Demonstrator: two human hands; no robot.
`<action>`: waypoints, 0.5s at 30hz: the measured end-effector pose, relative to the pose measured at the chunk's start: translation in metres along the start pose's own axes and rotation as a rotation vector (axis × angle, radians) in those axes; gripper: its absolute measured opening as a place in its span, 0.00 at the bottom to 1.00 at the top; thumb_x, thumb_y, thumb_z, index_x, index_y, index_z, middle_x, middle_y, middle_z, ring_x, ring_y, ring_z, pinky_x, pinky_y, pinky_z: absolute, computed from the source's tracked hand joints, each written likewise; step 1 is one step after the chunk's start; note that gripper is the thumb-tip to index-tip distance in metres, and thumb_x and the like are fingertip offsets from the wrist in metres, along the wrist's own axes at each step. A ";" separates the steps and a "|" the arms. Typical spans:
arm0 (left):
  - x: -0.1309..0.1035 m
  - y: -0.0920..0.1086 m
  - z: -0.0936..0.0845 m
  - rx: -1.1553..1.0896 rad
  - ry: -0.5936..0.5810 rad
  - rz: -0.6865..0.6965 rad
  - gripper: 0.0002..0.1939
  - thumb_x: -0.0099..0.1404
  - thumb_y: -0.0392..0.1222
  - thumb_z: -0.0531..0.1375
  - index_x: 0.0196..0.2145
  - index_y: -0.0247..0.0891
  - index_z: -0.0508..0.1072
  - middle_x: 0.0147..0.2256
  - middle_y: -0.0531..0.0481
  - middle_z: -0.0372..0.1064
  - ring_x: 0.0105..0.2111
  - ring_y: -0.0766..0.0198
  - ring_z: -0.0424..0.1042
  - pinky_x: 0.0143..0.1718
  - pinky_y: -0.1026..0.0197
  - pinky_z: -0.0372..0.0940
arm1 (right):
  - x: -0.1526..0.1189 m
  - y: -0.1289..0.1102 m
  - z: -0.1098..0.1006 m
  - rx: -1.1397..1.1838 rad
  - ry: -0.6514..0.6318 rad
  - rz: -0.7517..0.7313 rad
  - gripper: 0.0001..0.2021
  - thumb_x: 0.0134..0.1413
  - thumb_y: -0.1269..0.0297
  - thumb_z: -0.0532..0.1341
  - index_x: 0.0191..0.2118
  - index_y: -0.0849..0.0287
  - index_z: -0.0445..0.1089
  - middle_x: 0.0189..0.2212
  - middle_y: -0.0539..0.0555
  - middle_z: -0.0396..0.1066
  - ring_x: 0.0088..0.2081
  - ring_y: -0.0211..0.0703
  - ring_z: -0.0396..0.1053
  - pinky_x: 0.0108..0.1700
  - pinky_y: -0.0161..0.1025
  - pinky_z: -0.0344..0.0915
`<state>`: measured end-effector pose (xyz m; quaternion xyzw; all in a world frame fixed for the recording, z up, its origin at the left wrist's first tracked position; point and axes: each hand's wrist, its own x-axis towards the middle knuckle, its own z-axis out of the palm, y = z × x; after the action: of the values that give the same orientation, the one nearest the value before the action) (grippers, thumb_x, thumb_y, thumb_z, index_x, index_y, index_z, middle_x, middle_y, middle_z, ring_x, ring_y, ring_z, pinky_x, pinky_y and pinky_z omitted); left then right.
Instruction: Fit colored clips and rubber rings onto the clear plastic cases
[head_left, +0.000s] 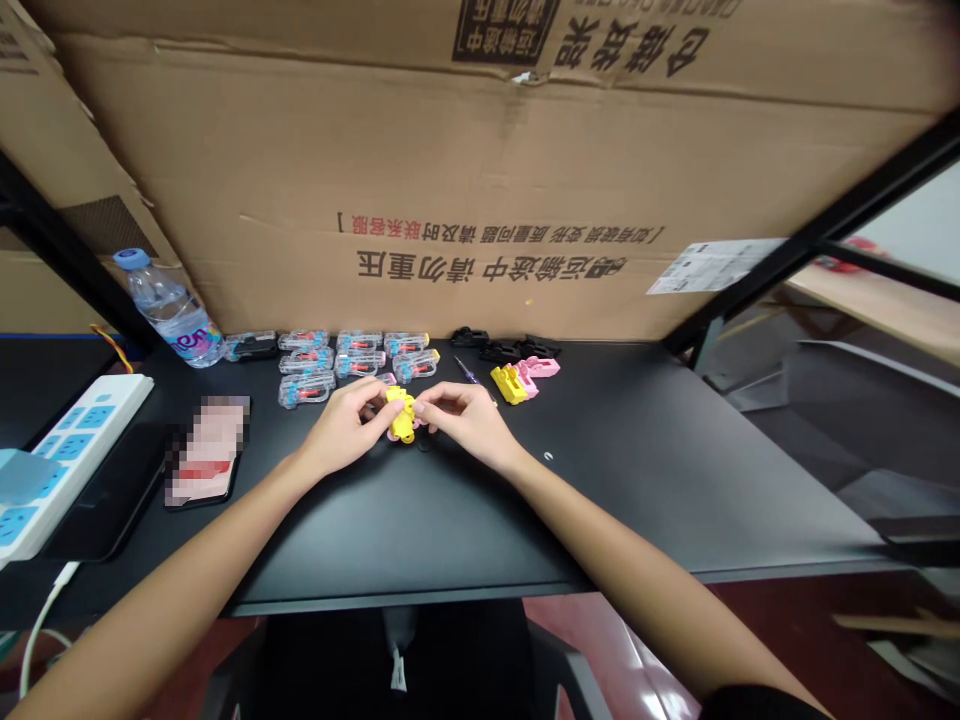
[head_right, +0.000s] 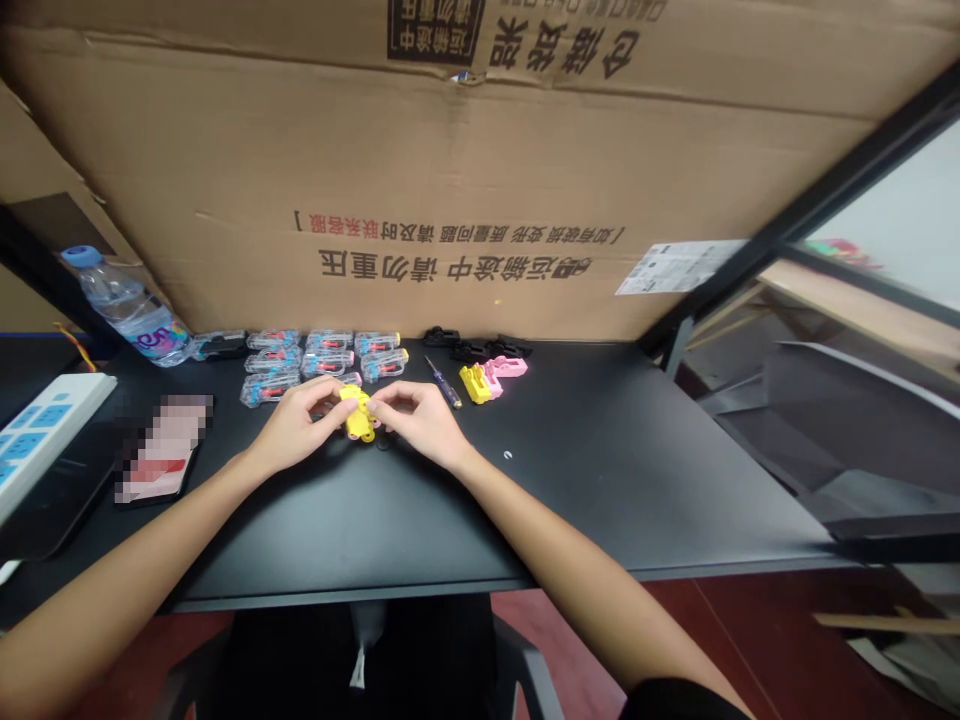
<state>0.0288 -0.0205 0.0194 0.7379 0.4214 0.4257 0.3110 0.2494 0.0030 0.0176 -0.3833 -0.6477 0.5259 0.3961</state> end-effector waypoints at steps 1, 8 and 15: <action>0.000 0.000 0.000 0.005 -0.001 0.007 0.18 0.76 0.54 0.60 0.35 0.39 0.75 0.35 0.47 0.70 0.34 0.61 0.73 0.31 0.62 0.73 | 0.000 0.000 0.000 -0.004 0.003 -0.001 0.19 0.54 0.45 0.75 0.35 0.57 0.81 0.30 0.53 0.80 0.31 0.44 0.76 0.35 0.42 0.76; -0.001 -0.003 0.000 0.025 -0.037 0.051 0.16 0.76 0.50 0.59 0.33 0.39 0.72 0.38 0.46 0.70 0.35 0.61 0.73 0.32 0.61 0.73 | 0.001 0.002 -0.001 -0.030 0.007 0.016 0.20 0.53 0.45 0.75 0.30 0.57 0.75 0.29 0.53 0.79 0.29 0.43 0.75 0.34 0.41 0.75; -0.001 -0.001 -0.001 0.068 -0.058 0.083 0.14 0.77 0.48 0.59 0.34 0.39 0.72 0.39 0.46 0.72 0.37 0.60 0.73 0.34 0.60 0.72 | 0.000 0.001 -0.001 -0.053 -0.067 -0.024 0.19 0.57 0.44 0.72 0.38 0.57 0.80 0.32 0.53 0.79 0.31 0.43 0.74 0.33 0.40 0.72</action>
<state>0.0271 -0.0212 0.0189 0.7768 0.3955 0.4022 0.2801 0.2506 0.0034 0.0163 -0.3680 -0.6790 0.5163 0.3702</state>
